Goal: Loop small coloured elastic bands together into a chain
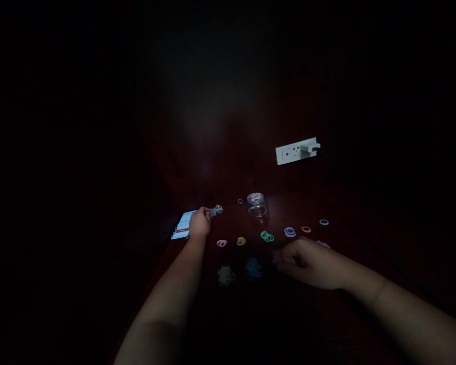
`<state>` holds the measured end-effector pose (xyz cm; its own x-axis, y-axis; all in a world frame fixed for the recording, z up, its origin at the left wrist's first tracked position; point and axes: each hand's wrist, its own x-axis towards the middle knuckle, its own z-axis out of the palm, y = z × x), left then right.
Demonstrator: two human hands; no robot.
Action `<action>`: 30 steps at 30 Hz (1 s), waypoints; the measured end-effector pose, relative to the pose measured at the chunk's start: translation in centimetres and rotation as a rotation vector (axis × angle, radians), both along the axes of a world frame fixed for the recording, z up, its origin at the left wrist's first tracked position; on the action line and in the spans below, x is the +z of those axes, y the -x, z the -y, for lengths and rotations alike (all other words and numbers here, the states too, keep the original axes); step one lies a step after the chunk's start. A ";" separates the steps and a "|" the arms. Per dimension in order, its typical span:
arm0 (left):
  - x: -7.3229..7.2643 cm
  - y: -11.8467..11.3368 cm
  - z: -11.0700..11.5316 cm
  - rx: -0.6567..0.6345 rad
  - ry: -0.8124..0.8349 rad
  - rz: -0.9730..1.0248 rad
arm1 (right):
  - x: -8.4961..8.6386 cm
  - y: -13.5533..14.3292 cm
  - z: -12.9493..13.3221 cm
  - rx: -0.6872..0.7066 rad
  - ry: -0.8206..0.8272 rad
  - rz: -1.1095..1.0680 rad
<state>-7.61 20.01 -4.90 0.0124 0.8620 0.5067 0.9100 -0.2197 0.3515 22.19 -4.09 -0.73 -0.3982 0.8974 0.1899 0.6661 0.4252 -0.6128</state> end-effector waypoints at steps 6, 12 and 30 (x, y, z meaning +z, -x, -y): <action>0.3 0.2 1.2 -0.127 -0.027 0.043 | 0.5 0.2 0.0 0.017 -0.003 0.035; 0.0 0.6 2.5 -0.141 -0.026 0.151 | 0.2 0.1 -0.2 0.023 0.017 0.011; 2.6 -3.8 14.5 -0.390 -0.167 0.245 | -0.9 0.3 -1.1 0.042 -0.065 -0.083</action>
